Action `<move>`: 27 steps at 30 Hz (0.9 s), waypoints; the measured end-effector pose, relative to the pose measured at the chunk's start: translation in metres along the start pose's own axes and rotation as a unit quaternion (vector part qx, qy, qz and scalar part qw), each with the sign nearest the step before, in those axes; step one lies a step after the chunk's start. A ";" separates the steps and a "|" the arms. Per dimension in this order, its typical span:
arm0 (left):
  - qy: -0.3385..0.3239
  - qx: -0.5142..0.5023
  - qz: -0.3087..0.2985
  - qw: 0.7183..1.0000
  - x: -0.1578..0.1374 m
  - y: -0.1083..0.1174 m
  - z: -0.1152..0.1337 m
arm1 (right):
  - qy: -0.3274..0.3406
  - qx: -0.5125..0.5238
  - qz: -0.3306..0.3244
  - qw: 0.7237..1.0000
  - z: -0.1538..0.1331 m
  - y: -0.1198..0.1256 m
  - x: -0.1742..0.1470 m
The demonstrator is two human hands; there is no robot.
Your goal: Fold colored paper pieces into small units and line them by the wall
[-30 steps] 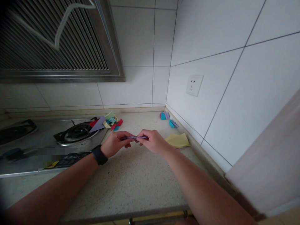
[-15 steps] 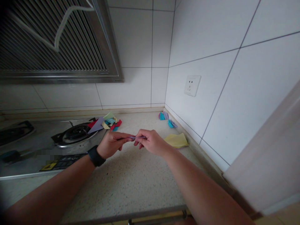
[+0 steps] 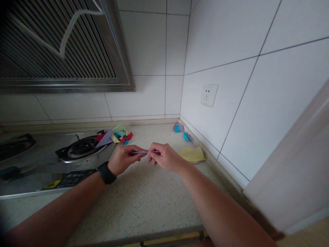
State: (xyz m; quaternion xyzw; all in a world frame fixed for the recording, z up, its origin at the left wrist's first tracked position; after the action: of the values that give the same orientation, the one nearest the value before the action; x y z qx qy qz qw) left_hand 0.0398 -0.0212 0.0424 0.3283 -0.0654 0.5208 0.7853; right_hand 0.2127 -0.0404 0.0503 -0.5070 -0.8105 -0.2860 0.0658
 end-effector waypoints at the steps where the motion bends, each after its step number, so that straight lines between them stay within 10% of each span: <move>1: -0.003 -0.004 -0.001 1.000 0.000 0.000 0.000 | 0.004 -0.013 0.000 1.000 -0.002 0.000 0.000; 27: -0.001 -0.036 -0.032 0.999 -0.003 0.004 0.013 | -0.014 0.126 -0.010 0.992 0.000 -0.005 0.001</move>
State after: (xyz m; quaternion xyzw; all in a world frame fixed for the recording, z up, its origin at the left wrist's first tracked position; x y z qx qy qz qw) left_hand 0.0378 -0.0298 0.0533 0.3017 -0.0743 0.4926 0.8129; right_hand 0.2078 -0.0412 0.0488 -0.4900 -0.8462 -0.1748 0.1149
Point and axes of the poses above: each hand's wrist, its own x-axis towards the middle knuckle, its own y-axis out of the back of the hand, z = x × y, the point moved 4 cm from there along x, towards the middle knuckle, and after that the axes turned 4 degrees about x, right-handed, at the moved point
